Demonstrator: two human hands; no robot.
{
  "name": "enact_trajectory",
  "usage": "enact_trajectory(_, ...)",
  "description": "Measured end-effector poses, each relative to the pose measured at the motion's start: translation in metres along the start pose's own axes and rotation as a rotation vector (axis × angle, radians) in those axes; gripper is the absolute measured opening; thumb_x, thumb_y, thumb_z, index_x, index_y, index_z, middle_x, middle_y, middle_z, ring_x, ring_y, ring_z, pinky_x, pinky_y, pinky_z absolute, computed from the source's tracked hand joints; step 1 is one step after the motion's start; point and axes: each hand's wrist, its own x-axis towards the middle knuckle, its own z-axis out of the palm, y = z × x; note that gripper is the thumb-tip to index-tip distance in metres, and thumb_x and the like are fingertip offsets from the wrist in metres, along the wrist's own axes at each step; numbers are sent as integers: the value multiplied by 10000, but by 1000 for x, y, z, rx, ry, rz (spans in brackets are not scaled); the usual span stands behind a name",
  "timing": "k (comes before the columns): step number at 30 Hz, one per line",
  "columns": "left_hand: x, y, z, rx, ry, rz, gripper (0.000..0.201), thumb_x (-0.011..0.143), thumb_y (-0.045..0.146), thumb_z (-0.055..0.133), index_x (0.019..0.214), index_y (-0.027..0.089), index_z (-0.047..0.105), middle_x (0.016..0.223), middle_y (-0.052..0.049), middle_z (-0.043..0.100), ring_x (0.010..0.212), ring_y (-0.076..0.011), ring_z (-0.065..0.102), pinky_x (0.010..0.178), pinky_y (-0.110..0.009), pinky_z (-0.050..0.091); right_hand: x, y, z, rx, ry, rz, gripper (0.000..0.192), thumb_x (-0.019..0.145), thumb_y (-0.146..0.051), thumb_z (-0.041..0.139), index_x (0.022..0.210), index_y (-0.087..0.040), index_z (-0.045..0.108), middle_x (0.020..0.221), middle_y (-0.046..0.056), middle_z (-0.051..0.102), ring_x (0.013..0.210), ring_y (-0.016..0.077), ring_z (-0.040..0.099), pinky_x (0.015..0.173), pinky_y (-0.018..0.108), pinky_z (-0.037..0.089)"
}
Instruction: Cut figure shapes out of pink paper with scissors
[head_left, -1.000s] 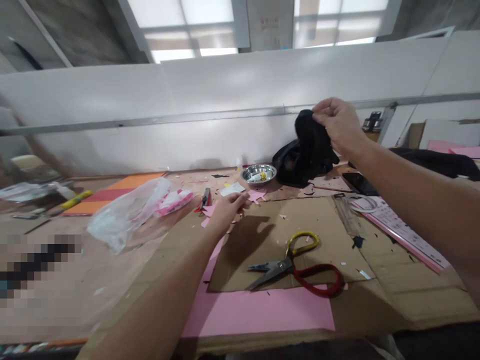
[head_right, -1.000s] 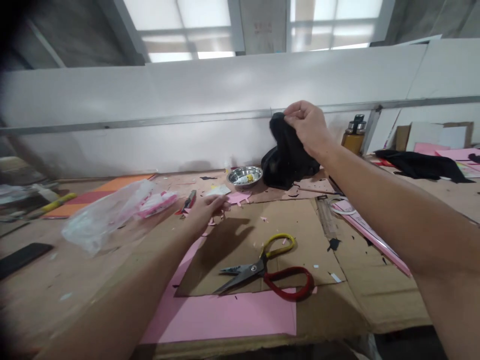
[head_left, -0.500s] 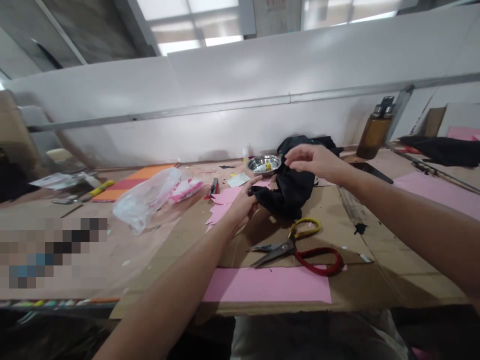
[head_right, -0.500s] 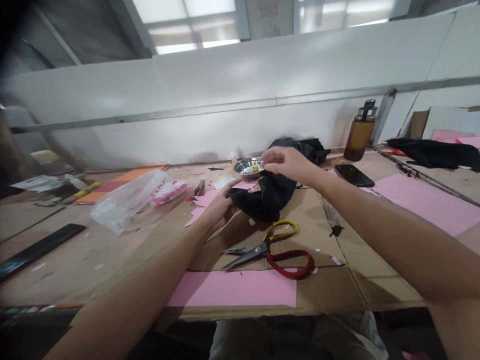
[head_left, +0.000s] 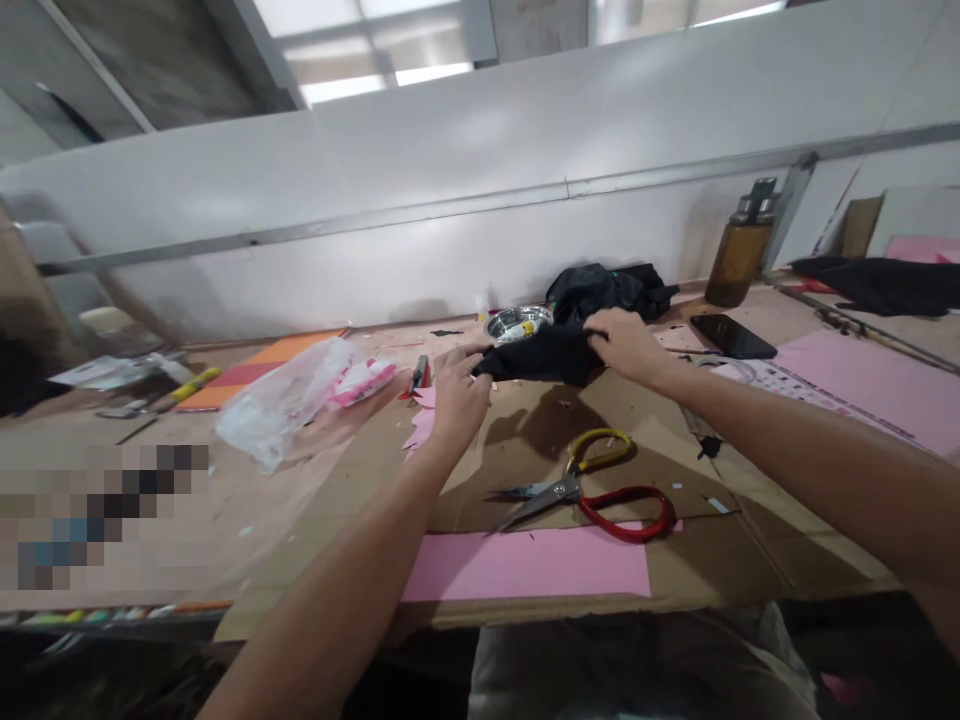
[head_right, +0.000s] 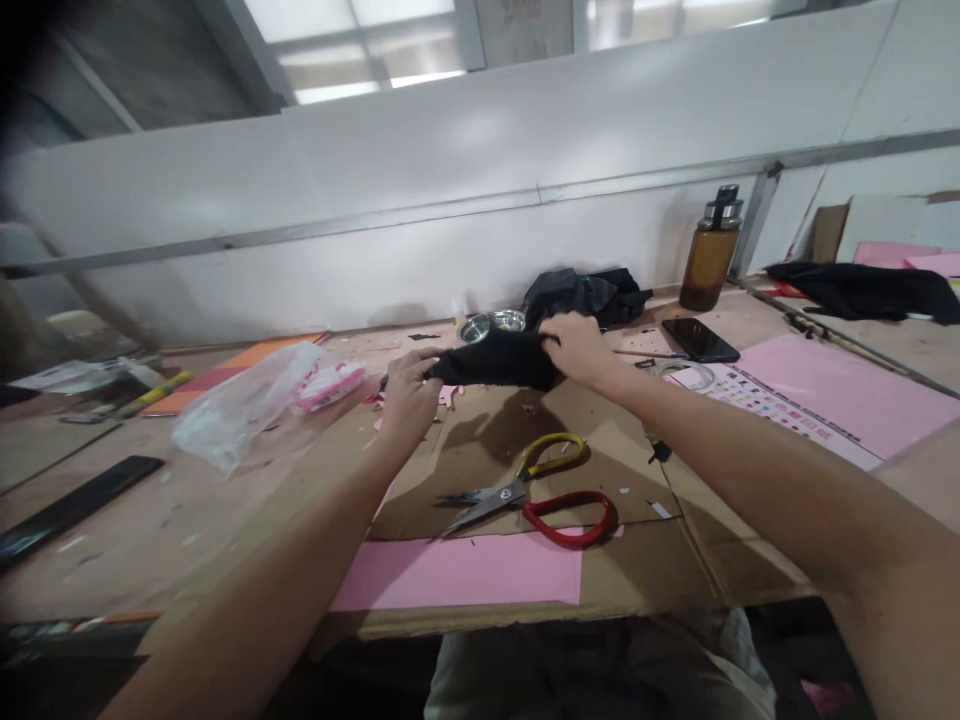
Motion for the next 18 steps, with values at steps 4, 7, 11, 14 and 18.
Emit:
enact_trajectory(4, -3, 12, -1, -89, -13, -51, 180, 747, 219, 614, 568, 221, 626, 814, -68, 709, 1038, -291, 630, 1001, -408, 464, 50, -14, -32, 177, 131, 158, 178, 856, -164, 523, 823, -156, 697, 842, 101, 710, 843, 252, 642, 815, 390, 499)
enact_trajectory(7, -12, 28, 6, -341, -10, -200, 184, 803, 290, 625, 645, 203, 661, 825, -72, 723, 949, -270, 677, 866, -358, 547, 73, -32, -42, 495, 239, 129, 188, 814, -147, 569, 971, -160, 671, 1045, 106, 696, 880, 225, 660, 796, 362, 536)
enact_trajectory(11, -25, 47, 0, -880, 63, -599, 184, 875, 317, 596, 915, 171, 701, 947, -92, 760, 849, -209, 723, 723, -300, 596, 54, -40, -29, 616, 312, -77, 462, 763, -123, 585, 1213, -225, 576, 1335, 117, 550, 1161, 251, 593, 900, 382, 545)
enact_trajectory(14, -32, 53, -12, -1069, 138, -761, 121, 887, 266, 613, 892, 161, 673, 808, -53, 738, 689, -154, 693, 625, -233, 572, 9, -36, -8, 460, 223, -204, 567, 708, -86, 558, 1261, -215, 562, 1287, 134, 564, 1218, 291, 535, 998, 464, 493)
enact_trajectory(18, -35, 63, -10, -1094, -29, -690, 198, 933, 319, 552, 855, 169, 655, 799, -56, 726, 715, -171, 699, 691, -279, 587, -32, -37, 12, 304, 67, -234, 685, 694, -198, 677, 1366, -191, 544, 1398, 172, 546, 1295, 377, 463, 1083, 563, 394)
